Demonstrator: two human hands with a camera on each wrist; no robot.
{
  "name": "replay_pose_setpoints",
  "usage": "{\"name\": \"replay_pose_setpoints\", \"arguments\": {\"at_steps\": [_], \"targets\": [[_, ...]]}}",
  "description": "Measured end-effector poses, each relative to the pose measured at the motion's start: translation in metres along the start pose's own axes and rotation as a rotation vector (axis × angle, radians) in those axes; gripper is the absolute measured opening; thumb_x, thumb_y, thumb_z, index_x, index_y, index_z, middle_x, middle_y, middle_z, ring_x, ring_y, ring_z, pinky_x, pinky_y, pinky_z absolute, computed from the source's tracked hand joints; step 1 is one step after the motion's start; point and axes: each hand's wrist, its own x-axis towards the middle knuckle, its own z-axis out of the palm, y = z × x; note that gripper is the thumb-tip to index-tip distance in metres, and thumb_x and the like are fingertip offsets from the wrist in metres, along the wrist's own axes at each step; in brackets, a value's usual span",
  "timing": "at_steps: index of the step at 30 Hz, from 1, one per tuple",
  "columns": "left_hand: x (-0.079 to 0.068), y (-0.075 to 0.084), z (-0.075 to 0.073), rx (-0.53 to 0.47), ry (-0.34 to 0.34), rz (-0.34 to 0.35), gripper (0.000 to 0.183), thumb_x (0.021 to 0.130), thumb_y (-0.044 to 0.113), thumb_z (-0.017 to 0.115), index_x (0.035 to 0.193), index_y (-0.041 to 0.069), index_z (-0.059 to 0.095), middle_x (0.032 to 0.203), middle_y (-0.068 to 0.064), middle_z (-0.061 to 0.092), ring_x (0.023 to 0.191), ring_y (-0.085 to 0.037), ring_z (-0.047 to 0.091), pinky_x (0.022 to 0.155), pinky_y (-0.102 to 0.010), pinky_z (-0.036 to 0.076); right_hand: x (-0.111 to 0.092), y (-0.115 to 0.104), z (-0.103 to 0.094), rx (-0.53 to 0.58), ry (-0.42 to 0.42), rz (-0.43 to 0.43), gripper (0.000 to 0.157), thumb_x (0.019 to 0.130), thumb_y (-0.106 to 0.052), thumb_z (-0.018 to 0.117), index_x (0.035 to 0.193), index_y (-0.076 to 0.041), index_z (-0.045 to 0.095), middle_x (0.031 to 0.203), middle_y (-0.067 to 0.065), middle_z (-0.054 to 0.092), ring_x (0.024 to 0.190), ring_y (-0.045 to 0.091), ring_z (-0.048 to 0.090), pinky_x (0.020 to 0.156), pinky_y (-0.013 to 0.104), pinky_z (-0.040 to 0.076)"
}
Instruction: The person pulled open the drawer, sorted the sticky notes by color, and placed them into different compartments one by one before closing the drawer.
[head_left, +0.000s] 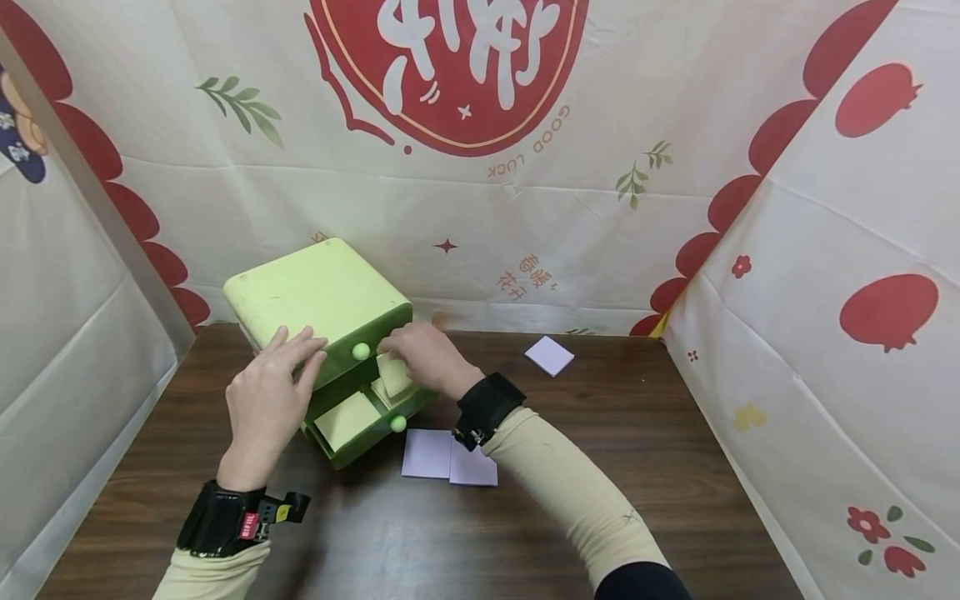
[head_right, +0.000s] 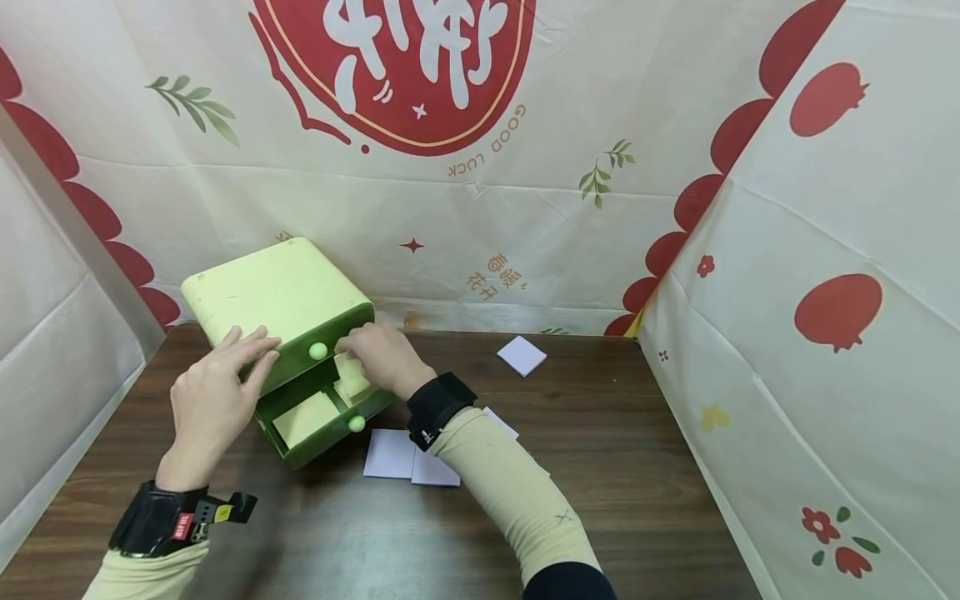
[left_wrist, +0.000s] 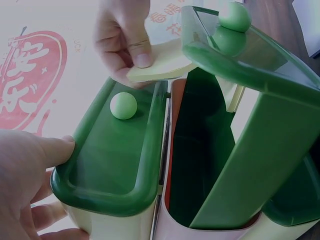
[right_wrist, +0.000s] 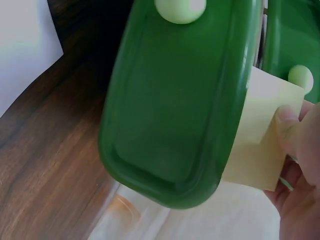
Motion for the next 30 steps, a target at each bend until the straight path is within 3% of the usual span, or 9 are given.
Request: {"name": "replay_pose_setpoints", "arguments": {"at_steps": [7,13,17,22,30], "targets": [[0.001,0.0,-0.001,-0.001,-0.002,0.001,0.021,0.089,0.023,0.072,0.108,0.017,0.076,0.12,-0.006,0.071,0.121,-0.034,0.062,0.038,-0.028,0.021,0.006,-0.008,0.008,-0.036,-0.143,0.007,0.035,0.086,0.002,0.061,0.107,-0.024,0.073,0.102,-0.007,0.072,0.096,0.012,0.065,0.089,0.031,0.048],[0.001,0.0,-0.001,0.002,-0.013,-0.005,0.021,0.089,0.024,0.072,0.109,0.018,0.076,0.121,-0.005,0.071,0.121,-0.033,0.062,0.039,-0.027,0.024,0.009,-0.011,0.018,-0.066,-0.219,0.026,0.028,0.091,-0.005,0.059,0.1,-0.027,0.073,0.091,-0.008,0.07,0.085,0.009,0.062,0.088,0.032,0.048],[0.0,-0.001,0.0,0.004,-0.014,-0.008,0.022,0.089,0.025,0.071,0.109,0.018,0.075,0.121,-0.005,0.071,0.121,-0.032,0.062,0.039,-0.027,0.025,0.01,-0.011,0.024,-0.052,-0.213,0.05,0.026,0.094,-0.007,0.056,0.097,-0.026,0.073,0.092,-0.007,0.069,0.085,0.011,0.061,0.083,0.03,0.048],[0.0,-0.001,0.0,0.006,-0.013,-0.006,0.022,0.089,0.025,0.071,0.109,0.018,0.075,0.121,-0.005,0.071,0.121,-0.032,0.062,0.039,-0.027,0.025,0.01,-0.01,0.03,0.005,-0.175,0.096,0.026,0.095,-0.01,0.058,0.104,-0.027,0.076,0.104,-0.007,0.07,0.093,0.012,0.064,0.078,0.027,0.049],[0.0,-0.001,0.0,0.005,-0.009,-0.008,0.022,0.089,0.025,0.071,0.109,0.018,0.075,0.121,-0.005,0.071,0.121,-0.033,0.062,0.039,-0.027,0.023,0.011,-0.011,0.031,0.077,-0.164,0.152,0.024,0.094,-0.01,0.06,0.099,-0.027,0.076,0.099,-0.01,0.071,0.083,0.011,0.062,0.069,0.025,0.046]]}}
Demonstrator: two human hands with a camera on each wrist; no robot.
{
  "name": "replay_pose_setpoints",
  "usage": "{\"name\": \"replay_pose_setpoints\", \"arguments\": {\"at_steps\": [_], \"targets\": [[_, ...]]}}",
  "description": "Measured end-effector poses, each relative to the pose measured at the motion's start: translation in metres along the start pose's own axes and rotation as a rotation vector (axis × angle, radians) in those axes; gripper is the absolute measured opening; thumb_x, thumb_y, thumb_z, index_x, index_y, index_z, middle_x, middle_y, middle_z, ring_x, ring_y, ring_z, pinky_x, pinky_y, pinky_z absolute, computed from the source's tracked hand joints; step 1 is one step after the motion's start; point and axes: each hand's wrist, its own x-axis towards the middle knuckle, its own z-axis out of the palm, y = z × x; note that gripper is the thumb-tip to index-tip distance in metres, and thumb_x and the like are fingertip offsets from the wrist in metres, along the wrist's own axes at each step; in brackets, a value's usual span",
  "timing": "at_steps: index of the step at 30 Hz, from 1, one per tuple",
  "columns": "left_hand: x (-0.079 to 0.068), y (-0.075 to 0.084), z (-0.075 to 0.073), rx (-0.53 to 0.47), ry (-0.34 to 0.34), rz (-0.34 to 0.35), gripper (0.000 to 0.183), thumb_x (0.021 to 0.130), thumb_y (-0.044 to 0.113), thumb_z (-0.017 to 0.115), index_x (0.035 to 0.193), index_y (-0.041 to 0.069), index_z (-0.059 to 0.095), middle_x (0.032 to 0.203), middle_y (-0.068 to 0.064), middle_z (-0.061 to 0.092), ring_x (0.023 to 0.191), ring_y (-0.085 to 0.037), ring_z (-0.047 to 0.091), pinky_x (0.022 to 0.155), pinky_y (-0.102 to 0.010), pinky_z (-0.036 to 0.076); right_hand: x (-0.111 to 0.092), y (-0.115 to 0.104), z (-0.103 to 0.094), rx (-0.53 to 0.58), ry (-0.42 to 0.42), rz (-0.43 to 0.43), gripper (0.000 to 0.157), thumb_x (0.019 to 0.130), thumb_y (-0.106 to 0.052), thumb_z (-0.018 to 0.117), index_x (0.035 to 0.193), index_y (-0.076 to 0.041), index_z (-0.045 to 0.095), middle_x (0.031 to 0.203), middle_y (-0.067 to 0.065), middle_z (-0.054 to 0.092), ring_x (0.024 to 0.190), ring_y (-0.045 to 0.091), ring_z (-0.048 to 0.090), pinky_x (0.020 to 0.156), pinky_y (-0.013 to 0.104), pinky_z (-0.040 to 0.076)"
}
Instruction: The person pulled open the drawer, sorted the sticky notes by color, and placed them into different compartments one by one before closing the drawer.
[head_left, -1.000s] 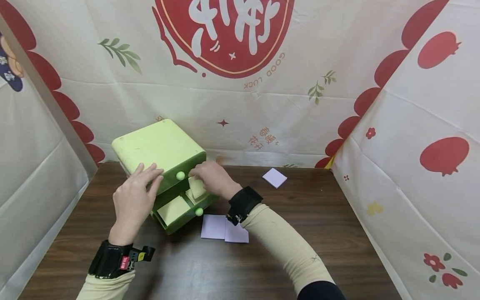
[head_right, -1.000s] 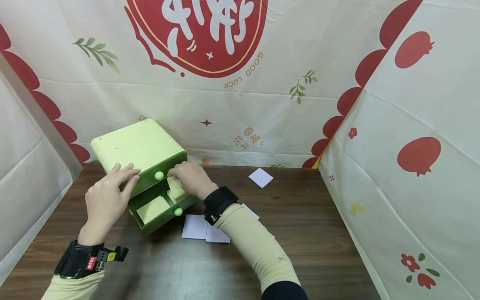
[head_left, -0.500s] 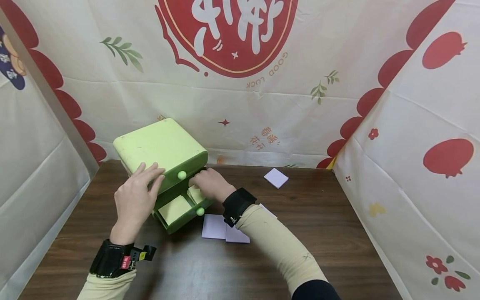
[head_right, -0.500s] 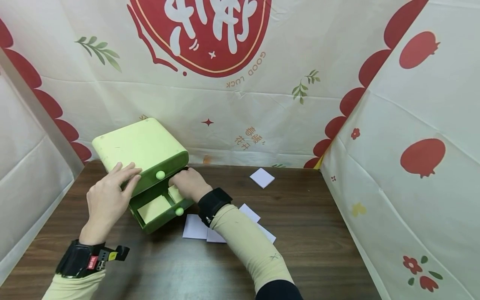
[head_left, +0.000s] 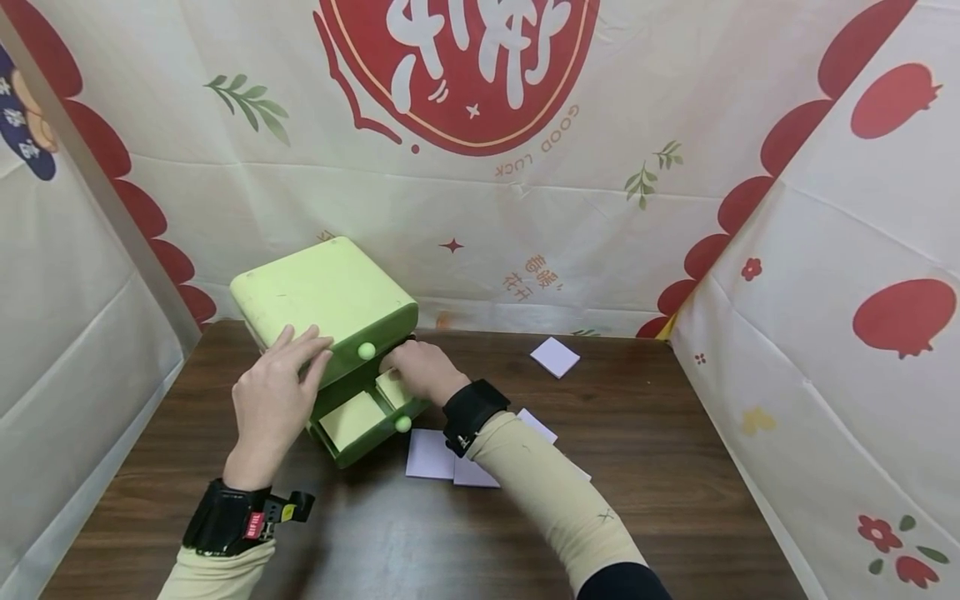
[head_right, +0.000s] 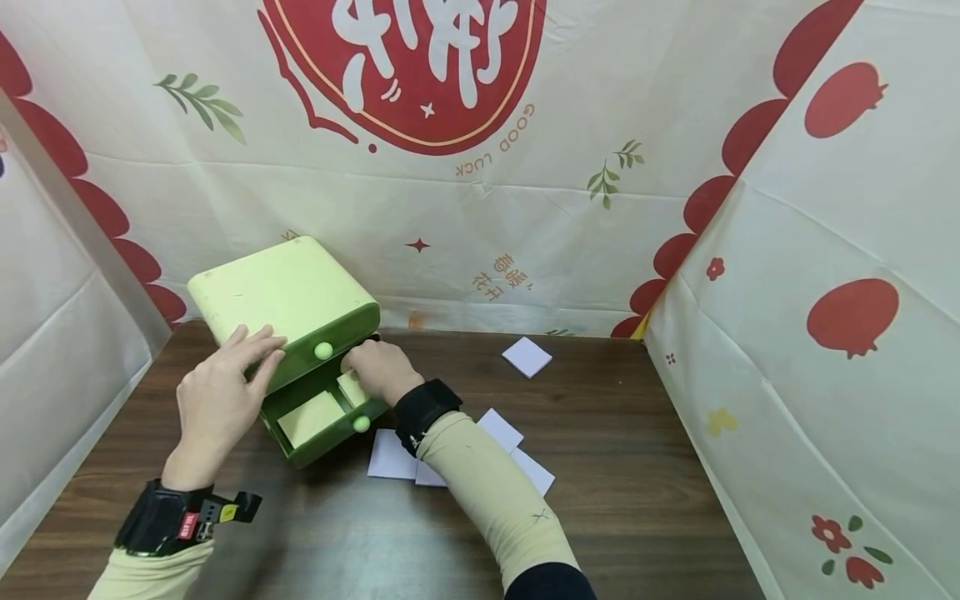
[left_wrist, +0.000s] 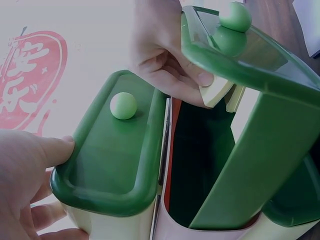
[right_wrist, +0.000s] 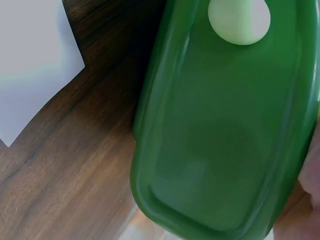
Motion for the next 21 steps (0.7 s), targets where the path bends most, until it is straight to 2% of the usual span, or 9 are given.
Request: {"name": "replay_pose_setpoints", "arguments": {"at_steps": [3,8,13,18,21], "targets": [[0.0,0.0,0.0,-0.001,-0.001,0.001,0.022,0.089,0.025,0.071,0.109,0.018,0.075,0.121,-0.005,0.071,0.121,-0.033,0.062,0.039,-0.027,0.023,0.001,-0.001,-0.001,0.004,-0.024,0.006,0.021,0.094,-0.009,0.058,0.092,-0.023,0.074,0.09,-0.008,0.067,0.075,0.012,0.055,0.066,0.025,0.042],[0.0,0.001,0.0,-0.001,-0.002,0.002,0.022,0.089,0.025,0.071,0.109,0.017,0.076,0.12,-0.006,0.071,0.121,-0.033,0.061,0.039,-0.027,0.024,0.002,0.001,0.001,-0.013,-0.011,0.002,0.019,0.096,-0.011,0.057,0.088,-0.02,0.072,0.085,-0.004,0.063,0.074,0.013,0.052,0.065,0.027,0.043],[0.0,0.001,0.001,-0.002,-0.001,-0.004,0.021,0.089,0.025,0.071,0.109,0.018,0.076,0.121,-0.005,0.071,0.122,-0.033,0.061,0.039,-0.028,0.026,-0.004,0.008,0.001,0.015,0.076,-0.029,0.02,0.096,-0.011,0.056,0.091,-0.021,0.073,0.085,-0.006,0.064,0.077,0.012,0.055,0.068,0.026,0.046],[0.0,0.0,0.001,-0.005,0.002,-0.007,0.021,0.089,0.025,0.071,0.109,0.018,0.076,0.121,-0.005,0.071,0.121,-0.033,0.062,0.039,-0.029,0.027,-0.015,0.016,-0.009,0.052,0.172,-0.1,0.021,0.097,-0.012,0.057,0.107,-0.018,0.075,0.102,-0.006,0.073,0.093,0.01,0.066,0.084,0.026,0.051],[-0.001,0.0,0.001,-0.007,0.011,-0.004,0.021,0.089,0.025,0.072,0.108,0.018,0.076,0.12,-0.005,0.071,0.121,-0.033,0.062,0.039,-0.029,0.028,-0.025,0.022,-0.017,0.095,0.229,-0.077,0.02,0.098,-0.017,0.057,0.109,-0.017,0.074,0.106,-0.005,0.072,0.098,0.012,0.067,0.086,0.028,0.052]]}}
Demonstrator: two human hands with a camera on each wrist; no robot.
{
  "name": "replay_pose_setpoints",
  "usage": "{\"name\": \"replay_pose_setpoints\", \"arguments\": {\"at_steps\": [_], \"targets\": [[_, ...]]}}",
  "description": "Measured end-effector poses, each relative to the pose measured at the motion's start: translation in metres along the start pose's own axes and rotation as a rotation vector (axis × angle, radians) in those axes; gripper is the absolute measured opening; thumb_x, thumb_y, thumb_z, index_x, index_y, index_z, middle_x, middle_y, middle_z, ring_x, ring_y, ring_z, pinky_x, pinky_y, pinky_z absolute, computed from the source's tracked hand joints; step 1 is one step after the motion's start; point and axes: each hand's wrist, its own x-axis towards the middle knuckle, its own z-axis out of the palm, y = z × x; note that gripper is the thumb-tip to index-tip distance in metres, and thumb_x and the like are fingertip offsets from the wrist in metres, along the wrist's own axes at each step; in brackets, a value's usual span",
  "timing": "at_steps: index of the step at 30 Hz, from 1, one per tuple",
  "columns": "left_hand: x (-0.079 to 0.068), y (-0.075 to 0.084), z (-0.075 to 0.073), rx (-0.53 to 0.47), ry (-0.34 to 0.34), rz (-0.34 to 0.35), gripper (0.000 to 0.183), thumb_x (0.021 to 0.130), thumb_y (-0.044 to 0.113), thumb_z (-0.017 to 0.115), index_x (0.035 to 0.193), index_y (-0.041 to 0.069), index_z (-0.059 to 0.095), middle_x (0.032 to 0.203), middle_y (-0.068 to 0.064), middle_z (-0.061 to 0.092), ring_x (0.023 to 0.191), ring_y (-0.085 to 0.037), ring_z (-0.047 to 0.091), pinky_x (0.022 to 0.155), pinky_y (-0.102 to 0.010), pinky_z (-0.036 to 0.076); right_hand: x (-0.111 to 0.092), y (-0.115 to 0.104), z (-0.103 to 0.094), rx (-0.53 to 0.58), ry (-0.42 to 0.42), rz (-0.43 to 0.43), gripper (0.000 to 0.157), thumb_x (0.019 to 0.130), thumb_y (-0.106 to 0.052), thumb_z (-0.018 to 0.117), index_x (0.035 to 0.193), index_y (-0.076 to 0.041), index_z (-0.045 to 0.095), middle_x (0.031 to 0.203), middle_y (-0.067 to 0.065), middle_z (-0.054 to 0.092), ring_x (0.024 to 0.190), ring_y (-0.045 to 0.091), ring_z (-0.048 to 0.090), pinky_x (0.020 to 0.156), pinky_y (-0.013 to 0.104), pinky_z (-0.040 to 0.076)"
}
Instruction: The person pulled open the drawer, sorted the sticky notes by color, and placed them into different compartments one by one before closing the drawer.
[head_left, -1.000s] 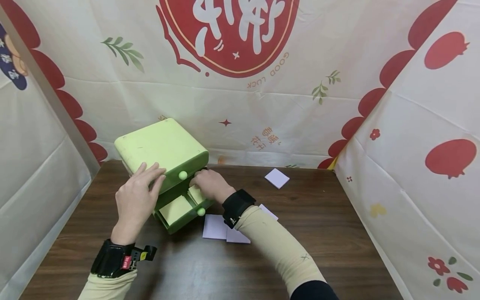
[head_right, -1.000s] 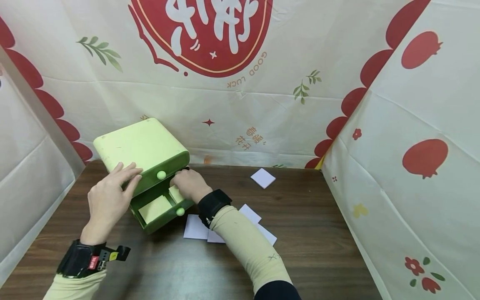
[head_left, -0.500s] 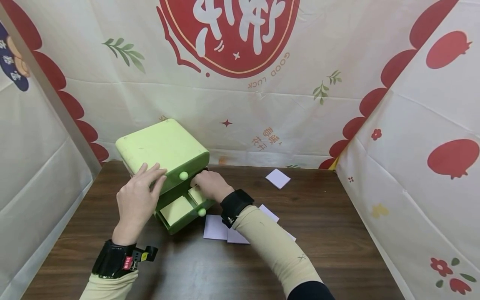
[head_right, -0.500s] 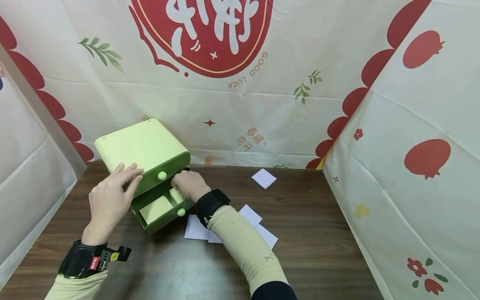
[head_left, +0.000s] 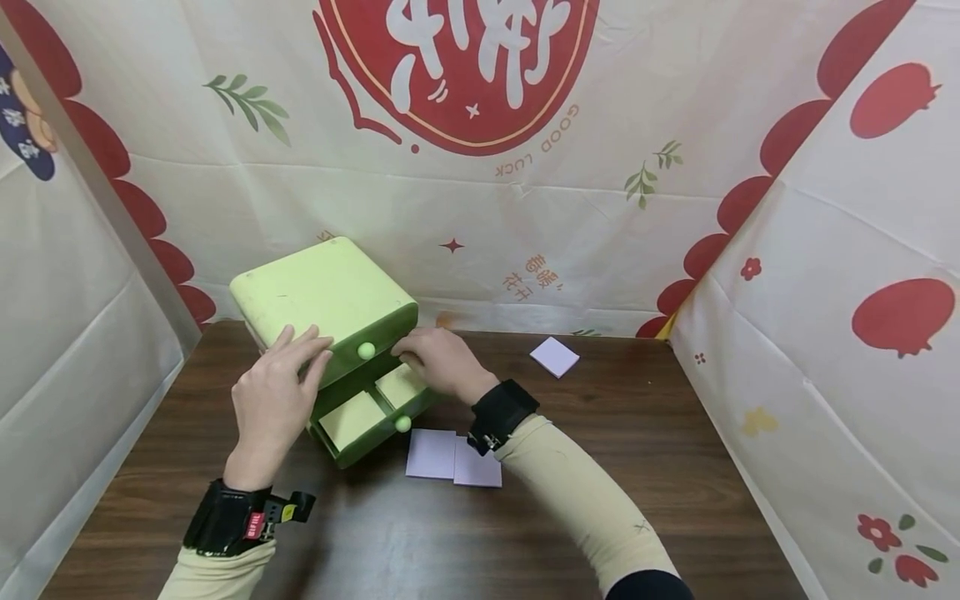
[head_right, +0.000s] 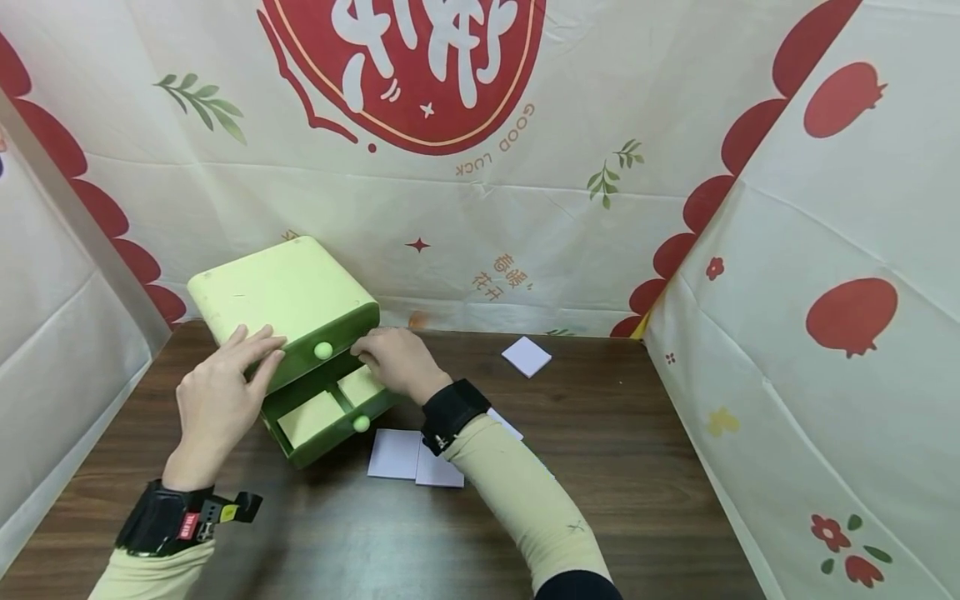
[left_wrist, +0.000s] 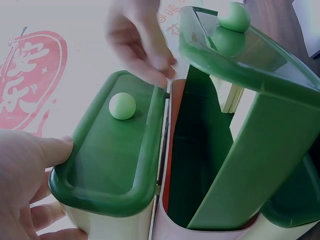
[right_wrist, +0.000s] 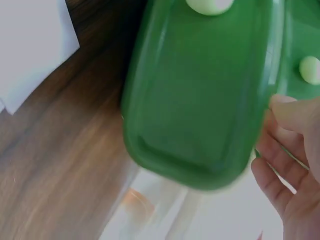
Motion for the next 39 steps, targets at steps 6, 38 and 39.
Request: {"name": "replay_pose_setpoints", "arguments": {"at_steps": [6,38,39], "targets": [[0.0,0.0,0.0,-0.011,0.01,-0.006,0.021,0.089,0.025,0.072,0.109,0.018,0.076,0.12,-0.005,0.071,0.122,-0.033,0.061,0.038,-0.029,0.027,-0.025,0.015,-0.012,0.078,0.092,0.162,0.011,0.098,-0.026,0.059,0.102,-0.022,0.069,0.094,-0.007,0.066,0.081,0.008,0.06,0.071,0.027,0.049],[-0.005,0.002,0.0,-0.202,-0.013,-0.241,0.031,0.095,0.031,0.064,0.12,0.016,0.071,0.145,-0.012,0.052,0.143,-0.045,0.033,0.1,-0.07,0.035,-0.08,-0.019,0.064,0.309,-0.063,0.151,0.027,0.094,-0.049,0.058,0.085,-0.024,0.062,0.065,-0.015,0.054,0.054,-0.004,0.046,0.055,0.015,0.038],[-0.005,0.002,0.0,-0.204,-0.009,-0.242,0.031,0.095,0.031,0.064,0.12,0.016,0.071,0.145,-0.012,0.052,0.143,-0.045,0.033,0.1,-0.07,0.035,-0.079,-0.02,0.065,0.312,-0.052,0.159,0.027,0.094,-0.049,0.058,0.083,-0.024,0.061,0.064,-0.015,0.054,0.054,-0.003,0.046,0.055,0.016,0.038]]}}
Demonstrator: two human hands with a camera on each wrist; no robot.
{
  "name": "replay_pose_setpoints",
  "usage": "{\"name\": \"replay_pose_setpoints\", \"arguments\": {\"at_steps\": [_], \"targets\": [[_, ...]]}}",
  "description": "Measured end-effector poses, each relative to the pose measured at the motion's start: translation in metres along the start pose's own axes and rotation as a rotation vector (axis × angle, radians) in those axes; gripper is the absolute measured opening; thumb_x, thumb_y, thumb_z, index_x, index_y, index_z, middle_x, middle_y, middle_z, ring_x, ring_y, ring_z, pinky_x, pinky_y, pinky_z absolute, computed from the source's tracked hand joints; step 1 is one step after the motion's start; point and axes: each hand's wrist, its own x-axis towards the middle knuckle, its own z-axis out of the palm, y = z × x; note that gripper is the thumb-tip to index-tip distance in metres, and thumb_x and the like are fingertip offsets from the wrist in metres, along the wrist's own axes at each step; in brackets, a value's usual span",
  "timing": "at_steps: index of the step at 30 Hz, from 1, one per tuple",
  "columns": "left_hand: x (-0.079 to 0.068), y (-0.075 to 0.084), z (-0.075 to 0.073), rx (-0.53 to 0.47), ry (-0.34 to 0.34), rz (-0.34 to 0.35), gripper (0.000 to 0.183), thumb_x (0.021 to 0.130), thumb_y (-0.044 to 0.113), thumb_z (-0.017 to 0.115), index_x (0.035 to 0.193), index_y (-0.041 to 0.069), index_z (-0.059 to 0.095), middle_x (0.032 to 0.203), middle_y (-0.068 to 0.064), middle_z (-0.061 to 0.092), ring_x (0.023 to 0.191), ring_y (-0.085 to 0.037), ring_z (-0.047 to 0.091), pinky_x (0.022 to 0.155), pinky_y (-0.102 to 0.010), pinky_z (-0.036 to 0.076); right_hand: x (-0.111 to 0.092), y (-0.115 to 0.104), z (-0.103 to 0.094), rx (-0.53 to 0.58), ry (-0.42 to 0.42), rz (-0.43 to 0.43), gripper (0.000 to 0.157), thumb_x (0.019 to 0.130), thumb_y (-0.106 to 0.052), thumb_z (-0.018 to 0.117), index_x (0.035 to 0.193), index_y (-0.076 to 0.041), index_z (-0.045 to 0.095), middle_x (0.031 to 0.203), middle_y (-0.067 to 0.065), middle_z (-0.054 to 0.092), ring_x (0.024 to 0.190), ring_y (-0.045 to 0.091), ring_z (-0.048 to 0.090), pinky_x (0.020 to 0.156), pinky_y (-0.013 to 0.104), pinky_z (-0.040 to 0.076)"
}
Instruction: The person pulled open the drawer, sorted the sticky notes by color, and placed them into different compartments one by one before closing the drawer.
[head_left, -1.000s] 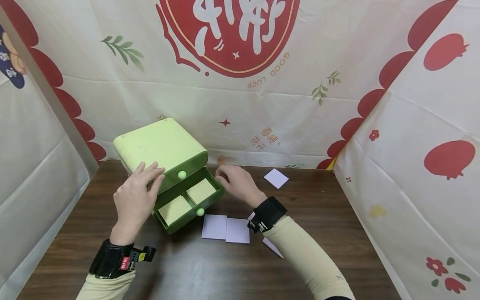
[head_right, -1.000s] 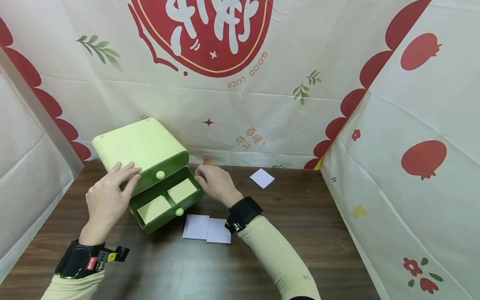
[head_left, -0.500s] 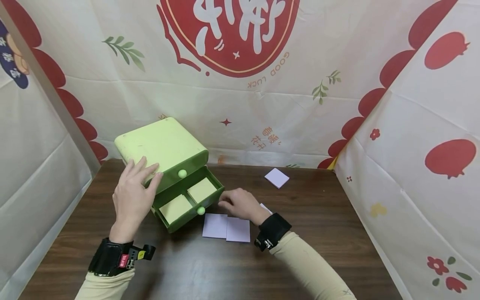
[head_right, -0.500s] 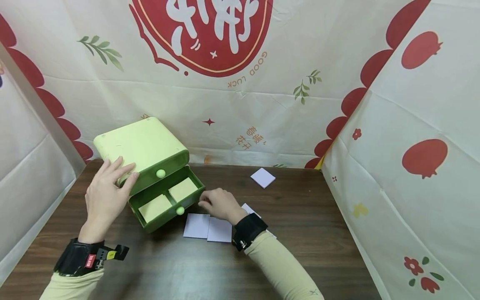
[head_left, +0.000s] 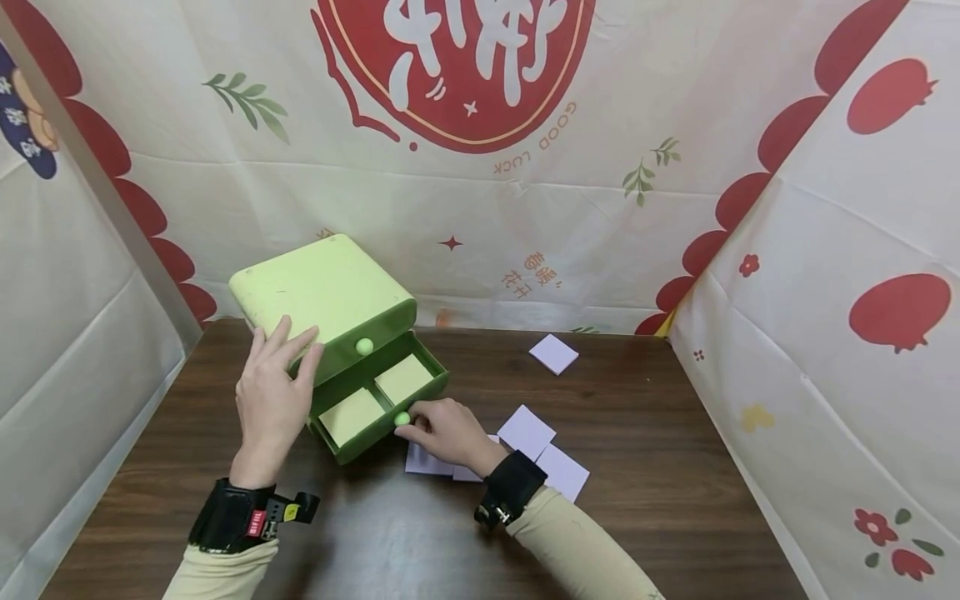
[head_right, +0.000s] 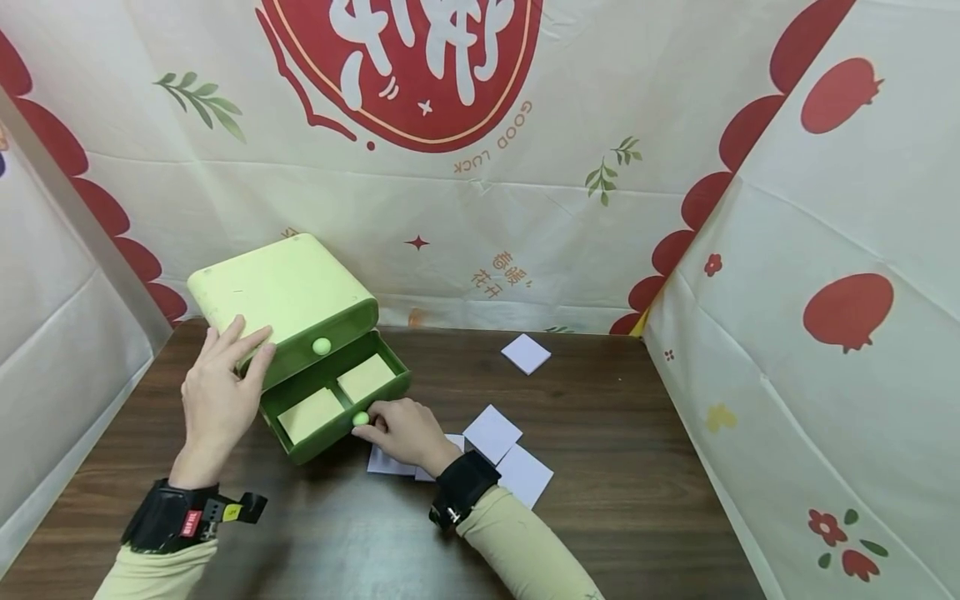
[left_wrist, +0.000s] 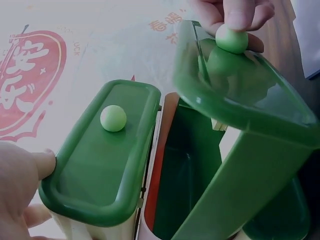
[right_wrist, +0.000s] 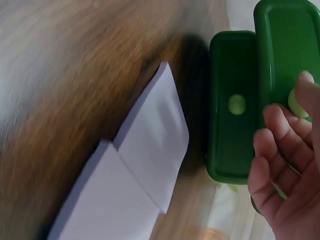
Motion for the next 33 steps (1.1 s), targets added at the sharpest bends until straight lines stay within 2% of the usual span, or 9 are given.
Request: {"name": "replay_pose_setpoints", "arguments": {"at_steps": [4,9,18,33], "targets": [[0.0,-0.001,0.0,-0.002,0.018,0.011,0.03,0.094,0.029,0.066,0.12,0.016,0.072,0.144,-0.013,0.054,0.141,-0.045,0.035,0.1,-0.069,0.035,0.001,-0.002,0.003,0.009,0.024,0.018,0.029,0.095,-0.05,0.058,0.08,-0.025,0.06,0.063,-0.015,0.053,0.053,-0.003,0.046,0.054,0.016,0.038],[0.001,-0.003,0.0,-0.008,0.037,0.026,0.029,0.092,0.027,0.068,0.118,0.015,0.073,0.142,-0.014,0.056,0.14,-0.045,0.037,0.1,-0.068,0.036,0.005,-0.004,0.003,0.005,0.056,-0.006,0.031,0.096,-0.051,0.055,0.081,-0.024,0.06,0.063,-0.014,0.052,0.053,-0.003,0.046,0.054,0.016,0.038],[0.001,-0.003,0.002,-0.008,0.045,0.026,0.028,0.092,0.026,0.068,0.117,0.015,0.073,0.14,-0.014,0.057,0.139,-0.045,0.039,0.102,-0.066,0.036,0.016,-0.009,0.003,-0.027,0.092,-0.001,0.033,0.097,-0.05,0.053,0.077,-0.024,0.056,0.06,-0.014,0.047,0.054,-0.001,0.042,0.053,0.017,0.034],[0.0,-0.004,0.004,-0.005,0.065,0.045,0.028,0.091,0.025,0.069,0.117,0.015,0.073,0.139,-0.014,0.058,0.138,-0.045,0.04,0.101,-0.066,0.038,0.052,-0.021,0.007,-0.043,0.083,0.053,0.033,0.099,-0.045,0.052,0.079,-0.02,0.054,0.059,-0.01,0.044,0.049,0.003,0.04,0.048,0.019,0.027]]}}
